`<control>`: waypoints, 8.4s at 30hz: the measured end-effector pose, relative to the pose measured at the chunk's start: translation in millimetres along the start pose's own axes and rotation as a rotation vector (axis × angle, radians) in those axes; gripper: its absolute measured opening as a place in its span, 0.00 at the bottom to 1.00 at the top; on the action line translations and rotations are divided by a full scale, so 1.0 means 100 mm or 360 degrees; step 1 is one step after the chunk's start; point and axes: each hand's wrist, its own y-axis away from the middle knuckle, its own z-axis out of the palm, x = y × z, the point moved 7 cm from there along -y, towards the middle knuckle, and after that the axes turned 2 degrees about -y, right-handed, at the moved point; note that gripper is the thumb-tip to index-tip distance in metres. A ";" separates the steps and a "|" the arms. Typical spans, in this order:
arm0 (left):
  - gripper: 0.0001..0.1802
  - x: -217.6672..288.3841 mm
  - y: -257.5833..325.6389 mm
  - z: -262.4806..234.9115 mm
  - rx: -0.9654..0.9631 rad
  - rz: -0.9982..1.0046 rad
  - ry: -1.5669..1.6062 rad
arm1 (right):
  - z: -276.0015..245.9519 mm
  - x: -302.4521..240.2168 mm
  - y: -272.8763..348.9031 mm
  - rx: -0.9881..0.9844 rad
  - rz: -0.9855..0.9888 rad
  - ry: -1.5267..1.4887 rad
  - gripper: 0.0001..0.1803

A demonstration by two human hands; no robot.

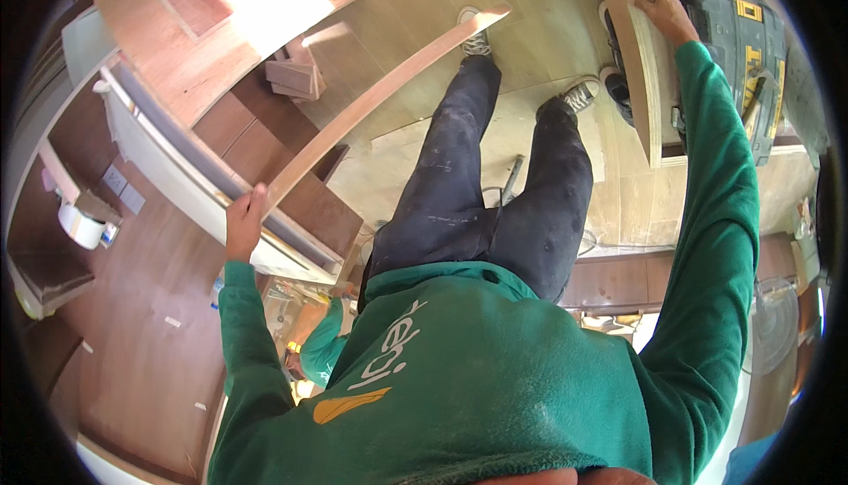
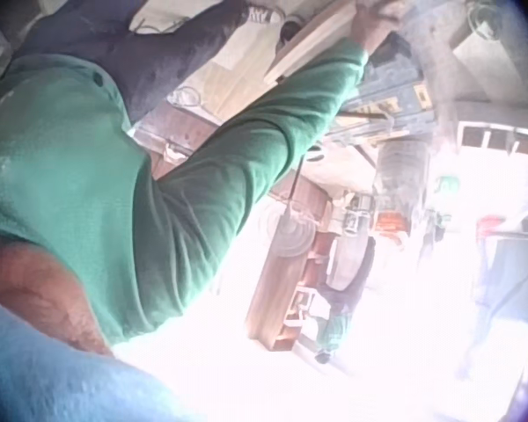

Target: The person installs dark flooring planks on a newspaper-covered floor. They position planks, use a hammer and tapping block to fit edges, and retrieve a hammer from a cabinet. A cordless drill is visible nearby.

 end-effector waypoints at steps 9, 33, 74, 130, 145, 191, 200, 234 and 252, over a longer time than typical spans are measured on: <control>0.28 -0.63 1.12 -0.31 0.0040 -0.0362 0.0476 | -1.05 -1.23 1.65 0.0593 0.0273 -0.0452 0.20; 0.42 3.25 -1.95 2.71 -0.0677 0.0439 0.0962 | -1.90 -2.45 4.09 0.0176 0.1130 -0.0689 0.26; 0.31 3.78 -1.09 4.20 -0.0517 0.0391 0.1094 | -1.62 -2.69 3.26 -0.0714 0.0343 -0.0190 0.14; 0.26 3.76 -1.46 3.70 -0.0014 0.0541 0.0419 | -2.04 -3.06 3.26 -0.0802 0.0488 -0.0153 0.12; 0.25 3.77 -1.55 3.64 0.0015 0.0575 0.0351 | -1.83 -2.98 3.25 -0.0792 0.0376 -0.0072 0.14; 0.26 3.91 -1.81 3.72 0.0052 0.0893 0.0013 | -0.90 -2.87 2.57 -0.0545 0.0197 -0.0154 0.17; 0.24 3.90 -1.74 3.41 0.0191 0.0739 0.0000 | -1.69 -3.05 3.12 -0.0742 0.0534 -0.0131 0.16; 0.21 4.07 -1.50 3.38 0.0251 0.0869 0.0176 | -0.92 -3.00 2.27 -0.0479 0.0244 -0.0021 0.18; 0.24 3.83 -2.05 3.51 0.0103 0.0684 0.0058 | -2.46 -3.39 3.05 -0.0444 0.0600 -0.0264 0.17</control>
